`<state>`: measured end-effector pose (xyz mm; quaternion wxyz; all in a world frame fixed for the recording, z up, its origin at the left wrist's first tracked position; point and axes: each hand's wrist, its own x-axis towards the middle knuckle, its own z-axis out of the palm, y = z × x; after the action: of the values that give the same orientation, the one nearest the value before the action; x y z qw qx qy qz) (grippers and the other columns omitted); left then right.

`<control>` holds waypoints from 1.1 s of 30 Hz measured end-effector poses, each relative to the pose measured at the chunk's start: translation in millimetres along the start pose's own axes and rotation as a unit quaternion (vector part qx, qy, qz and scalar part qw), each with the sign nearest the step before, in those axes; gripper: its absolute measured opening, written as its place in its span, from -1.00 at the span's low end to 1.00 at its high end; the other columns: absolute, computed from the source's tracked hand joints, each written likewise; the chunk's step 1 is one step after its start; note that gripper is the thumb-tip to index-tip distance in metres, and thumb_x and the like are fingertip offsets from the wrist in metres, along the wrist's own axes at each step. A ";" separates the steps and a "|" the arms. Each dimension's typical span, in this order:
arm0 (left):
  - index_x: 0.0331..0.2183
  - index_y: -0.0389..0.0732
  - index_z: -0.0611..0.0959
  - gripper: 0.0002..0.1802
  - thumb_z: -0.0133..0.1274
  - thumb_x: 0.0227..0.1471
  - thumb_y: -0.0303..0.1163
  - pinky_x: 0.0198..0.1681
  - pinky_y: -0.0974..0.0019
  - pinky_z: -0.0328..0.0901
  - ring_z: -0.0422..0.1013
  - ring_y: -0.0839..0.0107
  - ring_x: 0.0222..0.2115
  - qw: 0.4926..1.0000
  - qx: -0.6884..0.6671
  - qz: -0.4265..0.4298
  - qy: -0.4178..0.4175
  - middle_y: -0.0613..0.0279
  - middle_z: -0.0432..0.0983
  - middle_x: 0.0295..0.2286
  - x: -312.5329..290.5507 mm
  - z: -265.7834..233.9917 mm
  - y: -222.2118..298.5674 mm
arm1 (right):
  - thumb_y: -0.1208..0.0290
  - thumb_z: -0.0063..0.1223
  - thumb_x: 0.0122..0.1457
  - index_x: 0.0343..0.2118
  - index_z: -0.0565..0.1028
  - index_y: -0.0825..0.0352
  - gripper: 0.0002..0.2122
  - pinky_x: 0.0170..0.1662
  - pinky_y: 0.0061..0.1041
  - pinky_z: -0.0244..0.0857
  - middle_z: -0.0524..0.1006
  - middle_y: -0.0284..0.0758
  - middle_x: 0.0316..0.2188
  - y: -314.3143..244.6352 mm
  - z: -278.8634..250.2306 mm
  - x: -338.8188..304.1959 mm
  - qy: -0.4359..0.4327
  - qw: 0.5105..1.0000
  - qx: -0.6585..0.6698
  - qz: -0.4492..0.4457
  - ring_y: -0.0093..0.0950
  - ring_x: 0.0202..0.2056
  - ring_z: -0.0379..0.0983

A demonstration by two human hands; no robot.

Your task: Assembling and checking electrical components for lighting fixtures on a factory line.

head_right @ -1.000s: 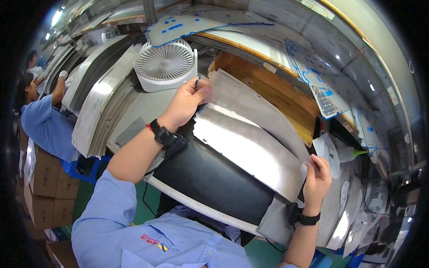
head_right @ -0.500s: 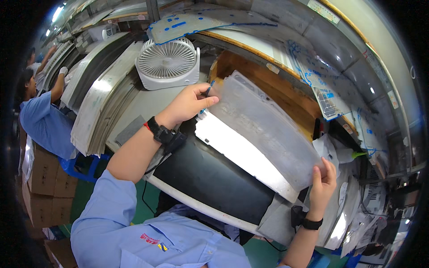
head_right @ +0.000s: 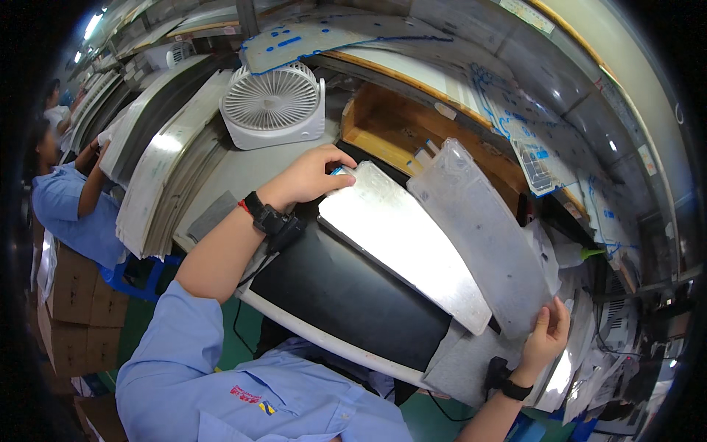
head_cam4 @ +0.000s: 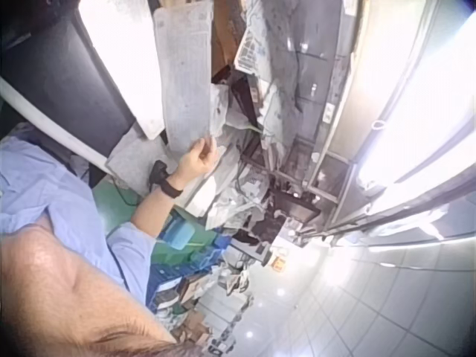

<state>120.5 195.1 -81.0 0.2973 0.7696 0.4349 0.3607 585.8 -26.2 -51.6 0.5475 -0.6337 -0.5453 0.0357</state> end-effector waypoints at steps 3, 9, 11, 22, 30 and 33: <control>-0.28 -0.29 0.63 -0.69 0.22 -0.09 -0.34 -0.25 0.37 0.30 0.40 0.38 -0.37 1.000 -0.006 -0.022 0.004 0.18 0.48 -0.37 2.2 0.3 3.1 | 0.61 0.05 0.15 -0.06 0.44 0.41 -0.73 -0.10 -0.63 0.26 0.43 -0.34 -0.13 0.7 -3.0 -6.8 -0.014 0.996 -0.050 -0.074 -0.58 -0.18 0.39; -0.36 -0.33 0.64 -0.67 0.26 -0.11 -0.27 -0.31 0.36 0.33 0.42 0.36 -0.44 0.992 -0.099 -0.052 0.052 0.14 0.50 -0.47 2.8 3.2 -5.5 | 0.63 0.09 0.12 0.00 0.38 0.40 -0.64 -0.10 -0.61 0.29 0.49 -0.31 -0.20 -16.6 15.2 -24.5 0.025 0.999 0.036 -0.019 -0.58 -0.20 0.43; -0.41 -0.34 0.62 -0.68 0.27 -0.13 -0.27 -0.33 0.37 0.32 0.41 0.37 -0.47 0.996 -0.020 -0.044 0.074 0.15 0.50 -0.50 -3.1 2.2 -1.5 | 0.62 0.10 0.12 0.01 0.37 0.39 -0.64 -0.11 -0.62 0.30 0.52 -0.31 -0.24 -15.4 14.0 -26.7 0.019 0.998 0.059 0.020 -0.58 -0.22 0.45; -0.52 -0.28 0.56 -0.77 0.25 -0.10 -0.35 -0.48 0.49 0.24 0.32 0.62 -0.54 0.995 0.064 -0.034 0.073 0.31 0.46 -0.55 -2.7 -10.7 25.2 | 0.65 0.08 0.13 -0.06 0.42 0.37 -0.71 -0.20 -0.66 0.34 0.54 -0.31 -0.27 -11.0 8.2 -26.2 0.035 0.996 0.080 -0.036 -0.58 -0.28 0.47; -0.04 -0.26 0.43 -0.66 -0.03 0.16 -0.36 -0.41 0.55 0.31 0.42 0.66 -0.43 0.889 -0.416 -0.185 -0.054 0.30 0.53 -0.35 -2.3 -17.9 27.4 | 0.67 0.04 0.14 -0.04 0.38 0.36 -0.69 -0.15 -0.64 0.37 0.54 -0.28 -0.26 -23.4 7.4 -17.1 0.066 0.988 0.129 -0.045 -0.56 -0.25 0.48; 0.02 -0.33 0.39 -0.57 0.00 0.15 -0.35 -0.34 0.55 0.32 0.42 0.64 -0.37 0.938 -0.300 -0.126 -0.120 0.31 0.51 -0.30 -4.2 -21.4 20.6 | 0.68 0.03 0.14 -0.02 0.36 0.34 -0.68 -0.13 -0.63 0.37 0.54 -0.27 -0.24 -20.2 2.8 -14.9 0.071 0.981 0.180 -0.021 -0.55 -0.23 0.48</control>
<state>110.9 185.3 -54.3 0.6072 0.6216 0.3609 0.3387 564.9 -39.1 -46.2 0.6910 -0.5136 -0.5029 0.0763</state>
